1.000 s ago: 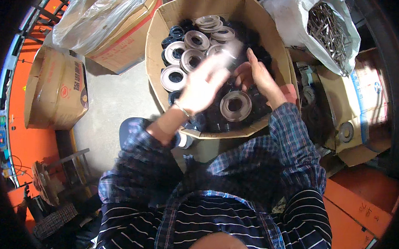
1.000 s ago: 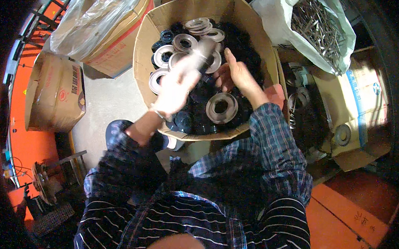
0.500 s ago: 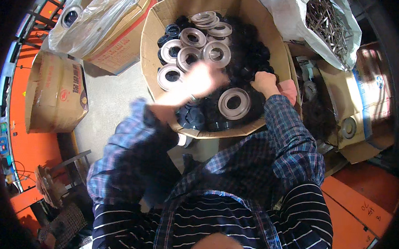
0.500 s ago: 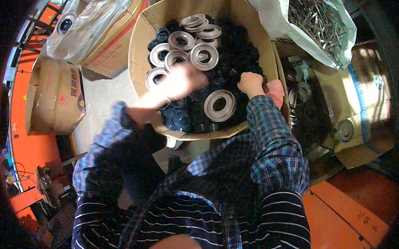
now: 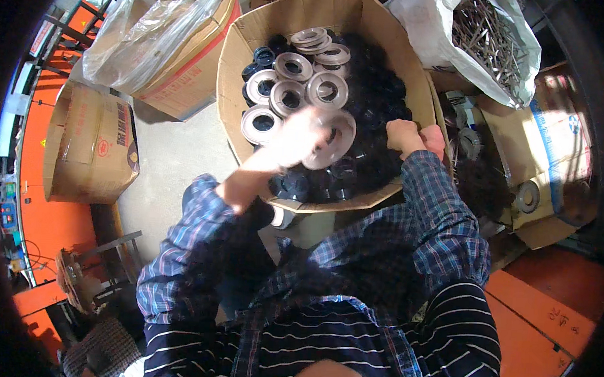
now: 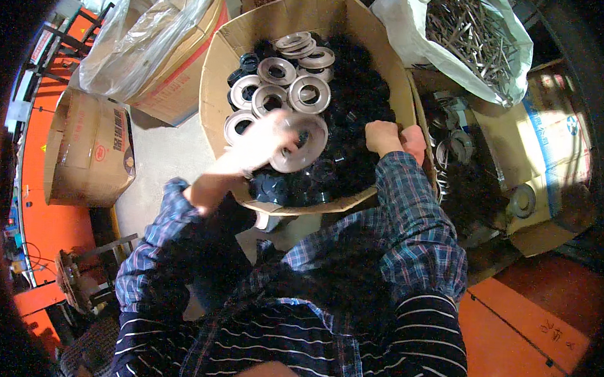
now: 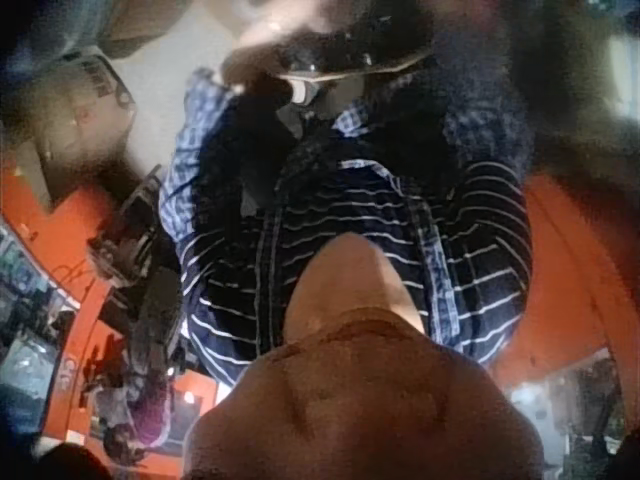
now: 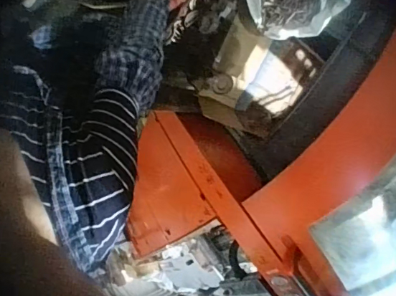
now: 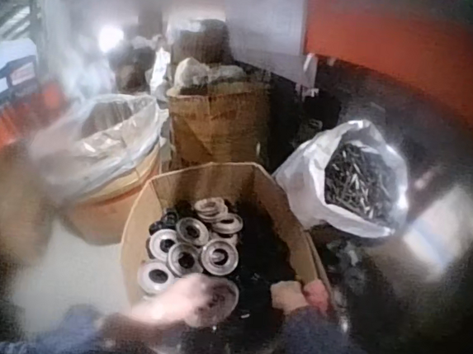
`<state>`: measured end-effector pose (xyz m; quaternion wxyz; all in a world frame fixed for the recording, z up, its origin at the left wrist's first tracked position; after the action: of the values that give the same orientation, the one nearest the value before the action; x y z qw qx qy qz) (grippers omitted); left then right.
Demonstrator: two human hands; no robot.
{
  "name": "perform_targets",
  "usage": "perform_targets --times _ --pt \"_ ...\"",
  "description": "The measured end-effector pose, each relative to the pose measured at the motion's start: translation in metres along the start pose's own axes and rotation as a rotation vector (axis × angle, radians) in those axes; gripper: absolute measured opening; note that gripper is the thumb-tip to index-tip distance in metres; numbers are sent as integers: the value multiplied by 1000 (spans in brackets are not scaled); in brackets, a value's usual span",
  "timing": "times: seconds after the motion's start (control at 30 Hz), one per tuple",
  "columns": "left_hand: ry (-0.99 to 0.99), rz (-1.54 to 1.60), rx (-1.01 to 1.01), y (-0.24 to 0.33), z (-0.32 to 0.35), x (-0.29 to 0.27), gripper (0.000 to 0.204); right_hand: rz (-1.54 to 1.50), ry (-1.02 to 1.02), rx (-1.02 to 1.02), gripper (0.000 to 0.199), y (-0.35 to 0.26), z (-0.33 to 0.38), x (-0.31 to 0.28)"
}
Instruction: The person sits on the floor and repeatedly picks up black plastic components and metal rings from a cardboard box. They insert the metal rings into the plastic components by hand and place the assembled units back into the box. The process is repeated continuously throughout the clip.
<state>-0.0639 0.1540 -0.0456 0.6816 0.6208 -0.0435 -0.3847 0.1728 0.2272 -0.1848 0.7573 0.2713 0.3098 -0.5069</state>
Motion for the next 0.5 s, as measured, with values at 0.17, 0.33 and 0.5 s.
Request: perform_targets --times 0.17,0.33,0.5 --pt "415 1096 183 -24 28 -46 26 -392 336 -140 32 -13 41 -68" --pt "522 1297 261 -33 10 -36 32 -1512 472 -568 19 -67 106 -124" --pt "652 903 229 -32 2 -39 32 -1323 603 -868 18 -127 150 -144"
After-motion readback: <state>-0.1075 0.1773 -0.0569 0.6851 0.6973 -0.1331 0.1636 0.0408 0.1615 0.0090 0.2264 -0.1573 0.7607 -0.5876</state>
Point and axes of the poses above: each hand's wrist, its own z-axis away from the middle knuckle, its own x-axis out of the palm, y = z × x, the point moved 7 cm from there along -z, towards the middle knuckle, and after that the axes turned 11 degrees about -y, right-handed, at the moved point
